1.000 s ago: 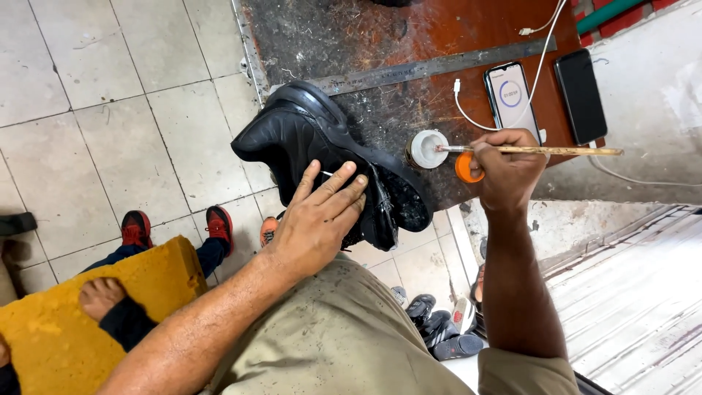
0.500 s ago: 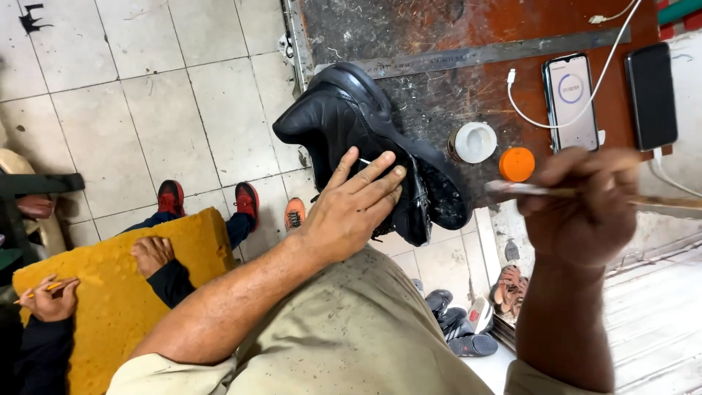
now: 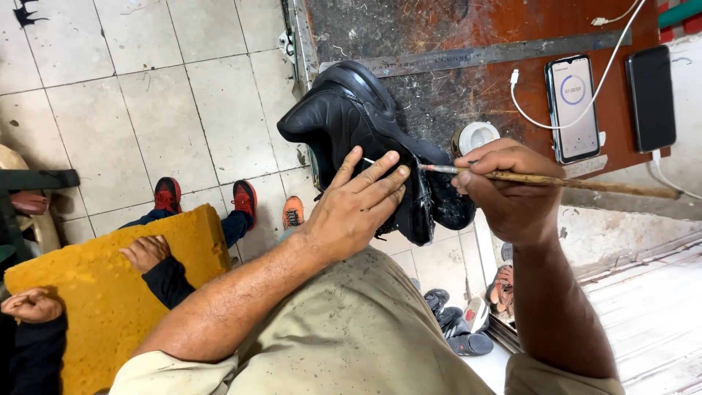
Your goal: Applying white dye or glue to the seams of a black sneaker using a small brush
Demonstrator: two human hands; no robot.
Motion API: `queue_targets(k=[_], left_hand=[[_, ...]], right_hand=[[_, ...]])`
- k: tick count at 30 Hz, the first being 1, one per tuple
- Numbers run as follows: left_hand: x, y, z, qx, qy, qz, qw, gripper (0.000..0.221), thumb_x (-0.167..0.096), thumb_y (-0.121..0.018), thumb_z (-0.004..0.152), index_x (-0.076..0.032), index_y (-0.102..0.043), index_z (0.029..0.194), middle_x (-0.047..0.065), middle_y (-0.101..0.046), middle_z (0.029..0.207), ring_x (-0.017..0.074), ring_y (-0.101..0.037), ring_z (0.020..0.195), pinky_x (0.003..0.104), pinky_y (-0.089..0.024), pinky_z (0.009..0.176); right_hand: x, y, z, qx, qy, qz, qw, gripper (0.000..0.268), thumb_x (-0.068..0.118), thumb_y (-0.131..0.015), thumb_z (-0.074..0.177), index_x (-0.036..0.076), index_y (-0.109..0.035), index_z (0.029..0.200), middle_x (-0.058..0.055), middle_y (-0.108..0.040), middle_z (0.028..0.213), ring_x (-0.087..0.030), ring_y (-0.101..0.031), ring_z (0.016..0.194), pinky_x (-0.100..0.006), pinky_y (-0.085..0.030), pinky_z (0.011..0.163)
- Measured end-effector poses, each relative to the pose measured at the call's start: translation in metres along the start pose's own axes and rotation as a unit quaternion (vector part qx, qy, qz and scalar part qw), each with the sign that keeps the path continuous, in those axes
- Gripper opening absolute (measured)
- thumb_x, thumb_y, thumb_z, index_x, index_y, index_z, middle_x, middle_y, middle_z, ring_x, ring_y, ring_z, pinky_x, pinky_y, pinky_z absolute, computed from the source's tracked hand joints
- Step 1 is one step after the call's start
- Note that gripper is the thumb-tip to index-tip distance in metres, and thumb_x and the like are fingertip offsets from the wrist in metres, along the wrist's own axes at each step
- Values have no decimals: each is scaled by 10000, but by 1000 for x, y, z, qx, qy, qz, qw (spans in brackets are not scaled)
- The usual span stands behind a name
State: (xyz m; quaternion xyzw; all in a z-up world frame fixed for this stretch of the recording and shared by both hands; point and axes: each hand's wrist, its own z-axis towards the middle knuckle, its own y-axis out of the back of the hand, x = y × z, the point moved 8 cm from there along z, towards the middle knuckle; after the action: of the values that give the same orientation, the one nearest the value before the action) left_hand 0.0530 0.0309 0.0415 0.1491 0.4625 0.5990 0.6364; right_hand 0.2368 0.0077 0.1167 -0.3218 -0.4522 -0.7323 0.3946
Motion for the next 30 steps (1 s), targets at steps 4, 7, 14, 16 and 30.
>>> queue_targets(k=[4,7,14,16,30], left_hand=[[1,0,0,-8,2,-5,1000,221,-51,-533,1079,-14,-710,1206,130,-636,1448,373,-479,1453,691,-303,1193],[2,-1,-2,-1,1,-5,1000,231,-56,-538,1072,-13,-706,1226,128,-632,1457,369,-479,1457,685,-297,1197],[1,-2,-1,1,-1,-8,1000,228,-44,-540,1067,-12,-702,1224,131,-629,1458,374,-472,1459,693,-294,1196],[2,-2,-1,6,0,-9,1000,238,-37,-529,1060,-8,-694,1230,136,-624,1460,382,-464,1463,703,-295,1191],[0,6,1,-89,20,-11,996,247,-98,-506,1077,-36,-733,1152,141,-701,1357,318,-552,1412,625,-270,1219]], right_hand=[[-4,2,-1,1,-17,12,1000,211,-163,-760,832,-1,-630,870,-244,-695,932,-269,-720,811,-303,-615,693],[3,4,-7,57,27,96,993,194,-122,-738,831,28,-618,855,-180,-696,896,-166,-700,688,-207,-591,586],[1,5,-5,63,21,87,994,203,-68,-780,822,55,-618,833,-157,-709,933,-137,-672,696,-210,-537,589],[8,3,-7,94,27,113,989,190,-48,-758,824,75,-613,833,-132,-712,949,-90,-632,637,-185,-486,521],[7,9,-8,-8,47,55,997,133,-123,-795,785,-43,-693,813,-227,-718,870,-192,-706,647,-266,-494,498]])
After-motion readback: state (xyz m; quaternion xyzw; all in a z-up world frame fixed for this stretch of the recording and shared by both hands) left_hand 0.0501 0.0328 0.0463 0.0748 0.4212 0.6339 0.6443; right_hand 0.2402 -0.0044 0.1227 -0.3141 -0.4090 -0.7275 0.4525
